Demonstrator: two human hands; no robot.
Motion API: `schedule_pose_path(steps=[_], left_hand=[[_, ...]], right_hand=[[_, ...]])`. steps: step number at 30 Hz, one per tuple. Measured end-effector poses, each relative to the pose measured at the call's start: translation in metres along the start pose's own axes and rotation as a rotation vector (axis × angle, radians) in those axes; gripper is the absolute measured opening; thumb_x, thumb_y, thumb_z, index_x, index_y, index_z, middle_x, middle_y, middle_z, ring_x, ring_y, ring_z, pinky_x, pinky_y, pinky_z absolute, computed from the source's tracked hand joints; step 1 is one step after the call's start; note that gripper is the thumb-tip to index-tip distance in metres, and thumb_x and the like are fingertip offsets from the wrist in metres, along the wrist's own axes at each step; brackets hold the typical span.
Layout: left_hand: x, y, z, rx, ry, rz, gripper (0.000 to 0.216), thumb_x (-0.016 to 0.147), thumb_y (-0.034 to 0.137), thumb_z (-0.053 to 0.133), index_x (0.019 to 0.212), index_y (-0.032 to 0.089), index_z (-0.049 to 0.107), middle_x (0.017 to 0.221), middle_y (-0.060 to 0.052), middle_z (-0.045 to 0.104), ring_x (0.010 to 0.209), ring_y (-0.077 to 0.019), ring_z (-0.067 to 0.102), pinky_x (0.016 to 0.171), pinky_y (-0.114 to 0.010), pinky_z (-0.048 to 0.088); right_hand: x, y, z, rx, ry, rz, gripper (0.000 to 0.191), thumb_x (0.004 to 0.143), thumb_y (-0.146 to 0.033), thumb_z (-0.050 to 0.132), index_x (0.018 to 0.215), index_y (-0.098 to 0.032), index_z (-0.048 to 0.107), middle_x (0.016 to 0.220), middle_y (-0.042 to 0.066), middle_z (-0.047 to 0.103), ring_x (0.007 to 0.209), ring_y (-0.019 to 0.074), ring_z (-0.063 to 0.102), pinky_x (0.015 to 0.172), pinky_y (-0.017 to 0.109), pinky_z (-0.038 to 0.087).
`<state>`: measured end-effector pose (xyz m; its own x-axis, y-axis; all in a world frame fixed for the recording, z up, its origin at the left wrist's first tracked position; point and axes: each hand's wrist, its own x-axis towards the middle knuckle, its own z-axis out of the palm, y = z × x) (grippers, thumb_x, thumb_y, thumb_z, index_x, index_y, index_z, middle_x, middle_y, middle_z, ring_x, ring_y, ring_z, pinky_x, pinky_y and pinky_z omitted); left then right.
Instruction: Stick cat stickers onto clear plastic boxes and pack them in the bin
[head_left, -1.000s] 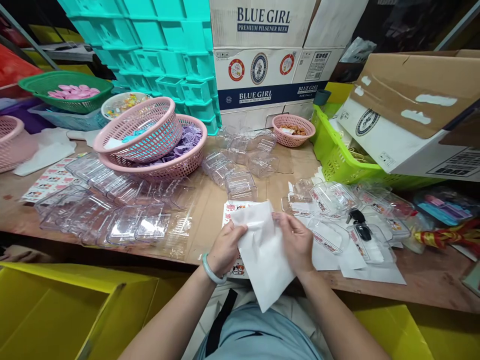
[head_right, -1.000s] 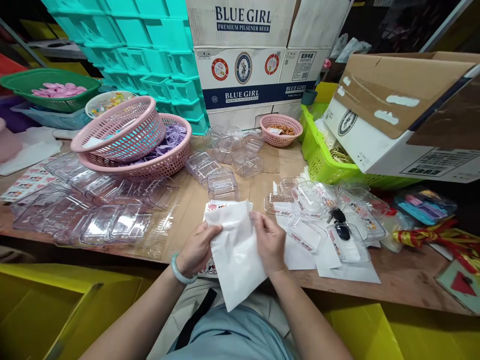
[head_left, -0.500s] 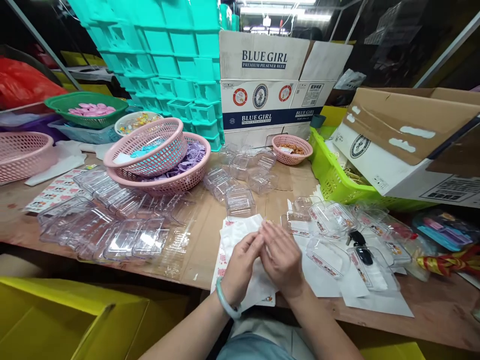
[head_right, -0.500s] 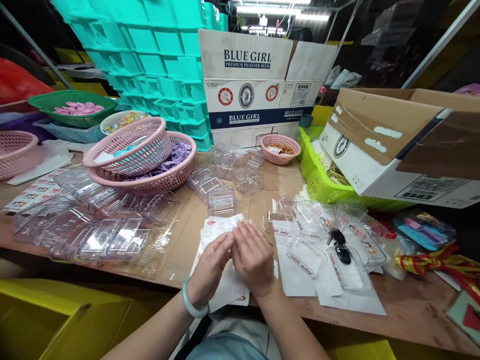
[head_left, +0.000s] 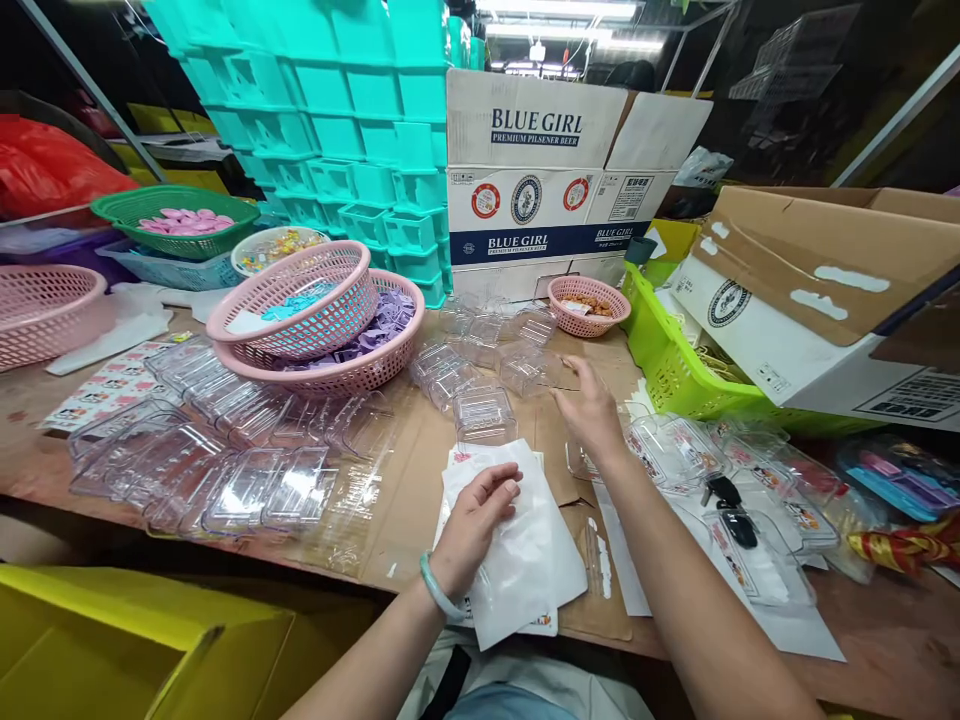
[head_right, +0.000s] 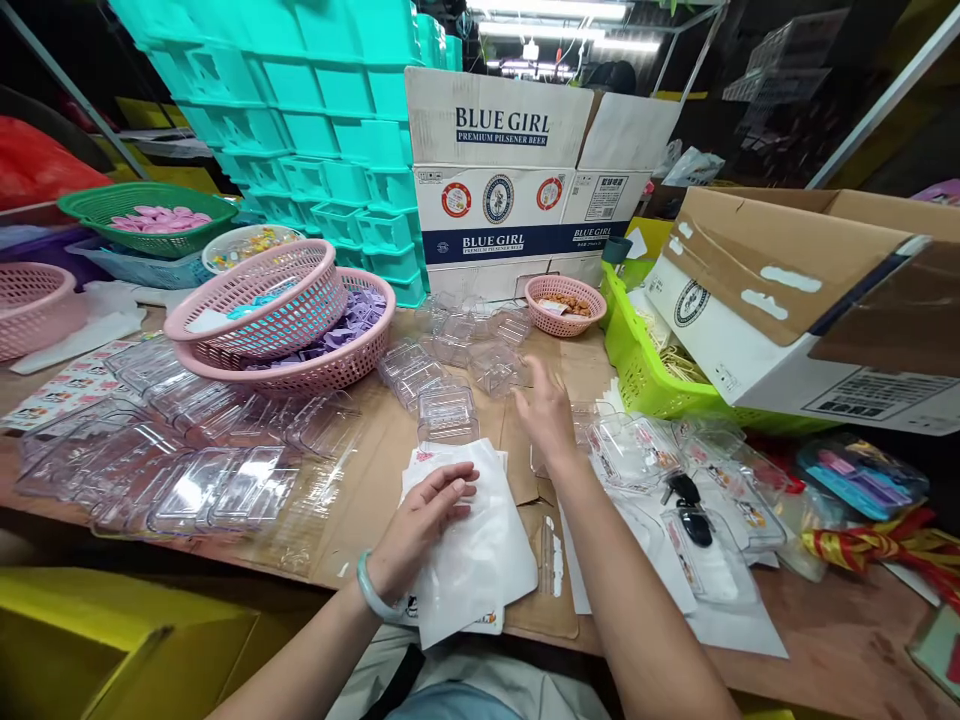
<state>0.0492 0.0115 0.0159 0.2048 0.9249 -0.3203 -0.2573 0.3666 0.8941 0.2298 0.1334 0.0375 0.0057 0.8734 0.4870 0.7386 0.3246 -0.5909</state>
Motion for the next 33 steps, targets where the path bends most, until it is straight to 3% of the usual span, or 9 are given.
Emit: schedule_pose_path(steps=[4,7,10,14,16,19,25,29,33], left_hand=[[-0.004,-0.002,0.007,0.052,-0.085,-0.026,0.037,0.081,0.044,0.063,0.107,0.017,0.064,0.115,-0.009,0.063,0.101,-0.0193,0.056,0.085,-0.031,0.043],[-0.005,0.001,0.008,0.051,-0.104,-0.006,0.039,0.08,0.045,0.065,0.107,0.017,0.064,0.111,-0.009,0.064,0.101,-0.02,0.057,0.087,-0.032,0.043],[-0.001,0.003,0.008,-0.016,-0.07,0.036,0.042,0.081,0.046,0.065,0.11,0.017,0.063,0.118,-0.011,0.061,0.109,-0.0222,0.055,0.094,-0.034,0.042],[0.009,0.004,0.017,-0.269,-0.017,0.044,0.059,0.084,0.052,0.06,0.136,0.031,0.045,0.143,-0.01,0.045,0.13,-0.0239,0.043,0.104,-0.036,0.037],[0.012,0.005,0.025,-0.381,-0.031,0.055,0.065,0.085,0.053,0.057,0.143,0.039,0.031,0.148,-0.006,0.038,0.136,-0.022,0.037,0.107,-0.037,0.034],[0.009,0.007,0.033,-0.452,-0.089,0.138,0.064,0.087,0.045,0.06,0.143,0.04,0.031,0.142,-0.005,0.046,0.136,-0.0202,0.038,0.109,-0.037,0.033],[-0.015,0.008,0.0,-0.289,0.04,0.1,0.054,0.079,0.037,0.071,0.129,0.029,0.052,0.114,-0.005,0.059,0.11,-0.0182,0.057,0.098,-0.033,0.043],[-0.025,0.003,-0.021,-0.079,-0.002,-0.042,0.068,0.071,0.038,0.077,0.132,0.022,0.053,0.1,-0.006,0.066,0.091,-0.0169,0.061,0.086,-0.031,0.047],[-0.023,-0.003,-0.021,-0.104,0.014,-0.036,0.062,0.073,0.047,0.073,0.128,0.021,0.059,0.122,-0.009,0.062,0.106,-0.0203,0.058,0.091,-0.033,0.046]], right_hand=[[0.046,0.013,0.026,-0.391,-0.178,-0.347,0.045,0.083,-0.002,0.042,0.124,-0.017,0.053,0.111,0.014,0.065,0.116,0.028,0.051,0.107,0.052,0.027],[0.06,0.017,0.03,-0.41,-0.231,-0.396,0.043,0.084,-0.001,0.038,0.122,-0.016,0.053,0.09,0.01,0.067,0.092,0.0237,0.059,0.097,0.044,0.038],[0.054,0.015,0.016,-0.268,-0.084,-0.265,0.045,0.084,-0.007,0.045,0.128,-0.016,0.043,0.088,0.008,0.064,0.08,0.0209,0.059,0.078,0.036,0.047],[0.014,-0.004,0.0,0.459,0.198,0.143,0.054,0.077,-0.019,0.063,0.122,-0.023,0.034,0.08,-0.003,0.058,0.07,0.0142,0.059,0.069,0.029,0.05],[-0.015,-0.018,0.001,0.732,0.238,0.292,0.052,0.073,-0.022,0.07,0.111,-0.025,0.035,0.079,-0.006,0.058,0.07,0.0124,0.06,0.069,0.028,0.051],[-0.059,-0.037,0.008,0.933,0.252,0.438,0.049,0.072,-0.024,0.075,0.103,-0.026,0.038,0.081,-0.006,0.06,0.072,0.011,0.062,0.073,0.028,0.052],[-0.099,-0.046,-0.02,0.965,0.245,0.454,0.036,0.076,-0.031,0.073,0.106,-0.025,0.054,0.108,0.002,0.063,0.099,0.0139,0.06,0.088,0.03,0.048],[-0.107,-0.061,-0.039,0.794,0.095,0.462,0.02,0.082,-0.038,0.068,0.09,-0.02,0.067,0.086,0.002,0.068,0.079,0.0144,0.062,0.077,0.029,0.05],[-0.116,-0.082,-0.034,0.752,-0.116,0.548,0.025,0.078,-0.042,0.07,0.078,-0.017,0.068,0.065,0.001,0.066,0.06,0.0132,0.058,0.06,0.026,0.048]])
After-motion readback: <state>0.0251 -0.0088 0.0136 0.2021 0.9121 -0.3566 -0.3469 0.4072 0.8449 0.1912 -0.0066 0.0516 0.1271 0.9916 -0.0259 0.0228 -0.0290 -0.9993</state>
